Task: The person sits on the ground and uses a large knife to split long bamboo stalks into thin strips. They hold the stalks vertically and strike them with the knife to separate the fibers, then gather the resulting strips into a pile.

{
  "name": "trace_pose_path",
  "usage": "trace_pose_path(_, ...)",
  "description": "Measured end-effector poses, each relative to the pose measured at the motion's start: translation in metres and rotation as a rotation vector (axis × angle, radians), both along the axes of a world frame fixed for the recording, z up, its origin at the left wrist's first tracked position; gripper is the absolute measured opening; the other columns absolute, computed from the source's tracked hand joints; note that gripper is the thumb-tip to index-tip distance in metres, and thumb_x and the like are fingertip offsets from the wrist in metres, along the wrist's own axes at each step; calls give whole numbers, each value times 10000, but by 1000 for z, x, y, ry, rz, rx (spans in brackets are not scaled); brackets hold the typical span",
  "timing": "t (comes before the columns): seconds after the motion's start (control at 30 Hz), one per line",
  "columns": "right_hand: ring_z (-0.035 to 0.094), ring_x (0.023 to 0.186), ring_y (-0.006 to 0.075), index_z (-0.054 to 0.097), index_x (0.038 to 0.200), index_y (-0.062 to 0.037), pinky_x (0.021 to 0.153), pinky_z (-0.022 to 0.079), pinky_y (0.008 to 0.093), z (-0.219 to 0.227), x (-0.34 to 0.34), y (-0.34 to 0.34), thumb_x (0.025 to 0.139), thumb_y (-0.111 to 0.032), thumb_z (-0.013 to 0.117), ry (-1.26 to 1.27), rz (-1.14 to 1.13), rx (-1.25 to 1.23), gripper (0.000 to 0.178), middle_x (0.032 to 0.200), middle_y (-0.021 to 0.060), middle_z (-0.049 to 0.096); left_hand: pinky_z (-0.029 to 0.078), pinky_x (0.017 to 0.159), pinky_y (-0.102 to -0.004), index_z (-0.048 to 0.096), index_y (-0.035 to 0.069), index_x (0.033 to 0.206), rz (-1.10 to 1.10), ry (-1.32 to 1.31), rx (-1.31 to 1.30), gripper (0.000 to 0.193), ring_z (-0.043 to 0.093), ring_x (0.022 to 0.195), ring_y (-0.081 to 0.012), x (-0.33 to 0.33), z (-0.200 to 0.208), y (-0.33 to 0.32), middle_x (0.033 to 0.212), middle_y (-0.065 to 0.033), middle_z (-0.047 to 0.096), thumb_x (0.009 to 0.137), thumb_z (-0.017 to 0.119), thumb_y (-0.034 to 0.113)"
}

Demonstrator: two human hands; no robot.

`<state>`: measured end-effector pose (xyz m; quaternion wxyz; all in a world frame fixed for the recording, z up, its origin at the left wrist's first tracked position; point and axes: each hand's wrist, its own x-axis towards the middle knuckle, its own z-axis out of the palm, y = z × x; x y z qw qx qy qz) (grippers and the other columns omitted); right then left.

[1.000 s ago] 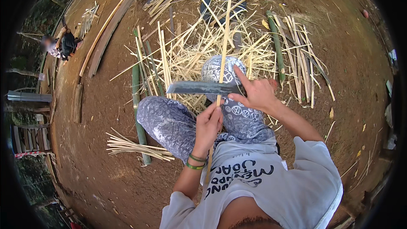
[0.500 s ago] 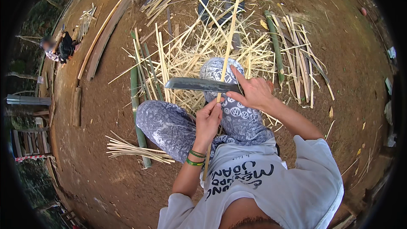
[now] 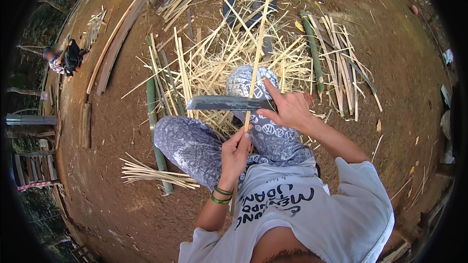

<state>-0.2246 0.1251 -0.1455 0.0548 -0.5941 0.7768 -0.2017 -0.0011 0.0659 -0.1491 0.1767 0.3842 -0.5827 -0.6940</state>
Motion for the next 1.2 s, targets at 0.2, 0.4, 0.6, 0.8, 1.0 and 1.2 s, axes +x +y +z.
trace_pose_path(0.2,504,354,322,368,1510,-52,405,390,462,1,5,3,857,-716,563,55,-18,-7,951,413,124,454,304,518,-184,622,9,1314,10,-37,42,315,382,596,-7,16,10,8,681,68,475,1032,524,108)
trace_pose_path(0.4,472,334,278,342,1535,-91,376,345,437,1,3,2,868,-754,501,78,-51,25,953,400,103,435,295,511,-179,629,2,1301,59,-50,108,305,379,596,-2,49,7,27,678,72,463,1028,527,91)
trace_pose_path(0.6,620,498,344,486,1419,-7,494,497,477,-19,-27,-7,961,-615,471,-210,-249,56,761,519,167,570,294,503,-179,644,8,1279,26,-141,119,288,372,573,-1,105,6,60,673,72,473,1023,534,83)
trace_pose_path(0.8,609,473,347,435,1461,-26,512,496,464,-22,-25,4,922,-621,537,-182,-193,-97,810,499,164,555,306,486,-180,638,13,1275,13,-140,187,283,382,558,2,95,3,58,656,69,476,1025,530,89)
trace_pose_path(1.0,551,390,294,375,1499,-31,430,440,445,4,-11,3,874,-699,563,42,39,-33,934,433,108,482,275,472,-170,613,-12,1290,14,-10,57,299,362,536,2,11,5,20,645,73,444,1031,498,85)
trace_pose_path(1.2,568,411,330,395,1493,-48,454,467,465,7,-15,-2,888,-688,551,1,-35,65,895,448,132,511,279,479,-179,616,-3,1303,10,-10,63,308,368,549,1,18,0,23,657,71,455,1029,507,88)
